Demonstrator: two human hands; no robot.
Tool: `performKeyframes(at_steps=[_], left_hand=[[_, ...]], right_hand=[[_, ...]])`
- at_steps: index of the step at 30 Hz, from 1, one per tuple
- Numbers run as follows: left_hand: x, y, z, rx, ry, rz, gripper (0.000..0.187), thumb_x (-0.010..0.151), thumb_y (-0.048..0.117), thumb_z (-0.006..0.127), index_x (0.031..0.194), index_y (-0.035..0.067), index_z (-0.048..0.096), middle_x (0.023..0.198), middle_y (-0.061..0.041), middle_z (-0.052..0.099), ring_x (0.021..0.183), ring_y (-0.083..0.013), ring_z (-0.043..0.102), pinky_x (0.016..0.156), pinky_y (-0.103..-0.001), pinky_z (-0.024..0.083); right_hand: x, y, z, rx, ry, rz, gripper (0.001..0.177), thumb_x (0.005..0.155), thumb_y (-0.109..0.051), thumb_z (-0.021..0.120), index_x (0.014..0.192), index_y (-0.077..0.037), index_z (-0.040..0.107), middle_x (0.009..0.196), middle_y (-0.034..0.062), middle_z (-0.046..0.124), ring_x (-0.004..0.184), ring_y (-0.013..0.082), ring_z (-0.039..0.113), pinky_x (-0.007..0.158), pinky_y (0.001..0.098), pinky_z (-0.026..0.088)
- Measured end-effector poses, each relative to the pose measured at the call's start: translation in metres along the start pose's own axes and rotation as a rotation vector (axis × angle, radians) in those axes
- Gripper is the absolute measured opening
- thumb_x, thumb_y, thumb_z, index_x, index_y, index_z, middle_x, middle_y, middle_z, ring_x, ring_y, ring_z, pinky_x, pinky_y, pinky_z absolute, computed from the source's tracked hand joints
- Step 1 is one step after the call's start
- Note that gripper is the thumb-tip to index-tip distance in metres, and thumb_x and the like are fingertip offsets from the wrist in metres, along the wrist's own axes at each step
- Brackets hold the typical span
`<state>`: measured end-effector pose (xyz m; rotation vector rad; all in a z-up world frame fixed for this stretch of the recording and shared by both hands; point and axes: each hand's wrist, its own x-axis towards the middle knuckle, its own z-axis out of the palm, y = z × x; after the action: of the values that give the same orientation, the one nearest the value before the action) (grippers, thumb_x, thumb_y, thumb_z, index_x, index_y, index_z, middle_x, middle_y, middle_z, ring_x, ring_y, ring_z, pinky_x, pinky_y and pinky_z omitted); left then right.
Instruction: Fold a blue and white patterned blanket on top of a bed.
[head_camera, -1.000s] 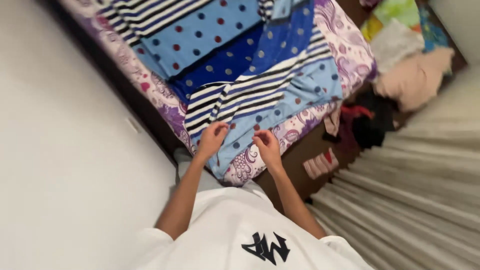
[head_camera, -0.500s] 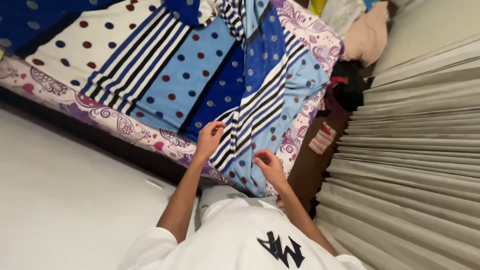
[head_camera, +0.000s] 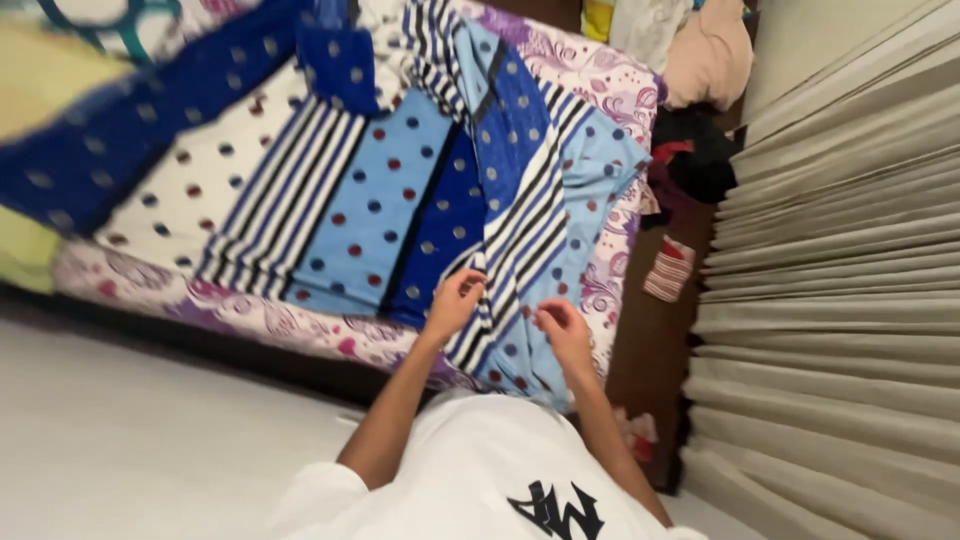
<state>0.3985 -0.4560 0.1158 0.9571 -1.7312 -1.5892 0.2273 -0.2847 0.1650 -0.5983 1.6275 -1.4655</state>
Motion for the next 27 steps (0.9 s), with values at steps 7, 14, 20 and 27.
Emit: performKeyframes(at_steps=[7,14,20,27], left_hand=[[-0.009,0.040,-0.020,0.030,0.068,-0.050,0.018,0.093,0.014,0.069,0.106,0.002,0.072,0.088,-0.006,0.075,0.079,-0.0122,0.069,0.073,-0.027,0.056],[-0.022,0.012,-0.046,0.091,0.248,-0.113,0.017,0.095,0.013,0.067,0.108,0.002,0.072,0.086,-0.005,0.075,0.079,-0.0120,0.068,0.073,-0.027,0.055],[-0.026,-0.019,-0.094,-0.037,0.318,-0.169,0.017,0.097,0.012,0.066,0.110,0.001,0.070,0.091,-0.005,0.076,0.085,-0.0113,0.071,0.078,-0.026,0.055],[0.004,-0.093,-0.193,-0.157,0.309,-0.178,0.016,0.100,0.012,0.064,0.108,0.000,0.070,0.094,-0.005,0.075,0.087,-0.0107,0.070,0.081,-0.025,0.056]], right_hand=[[0.016,0.024,-0.026,0.055,0.142,0.063,0.011,0.096,-0.009,0.065,0.104,-0.003,0.068,0.093,0.0055,0.073,0.082,0.0131,0.068,0.076,0.0274,0.054],[0.078,0.050,0.005,0.119,-0.074,0.055,0.007,0.096,-0.008,0.064,0.100,-0.003,0.066,0.088,0.0021,0.069,0.081,0.0113,0.065,0.074,0.0245,0.054],[0.117,0.015,0.070,0.036,-0.213,0.042,0.012,0.094,-0.009,0.065,0.105,-0.005,0.065,0.093,0.0018,0.071,0.085,0.0103,0.067,0.077,0.0238,0.052],[0.149,0.056,0.176,-0.061,-0.186,0.053,0.009,0.096,-0.008,0.066,0.105,-0.005,0.066,0.091,0.0014,0.072,0.084,0.0102,0.066,0.076,0.0244,0.052]])
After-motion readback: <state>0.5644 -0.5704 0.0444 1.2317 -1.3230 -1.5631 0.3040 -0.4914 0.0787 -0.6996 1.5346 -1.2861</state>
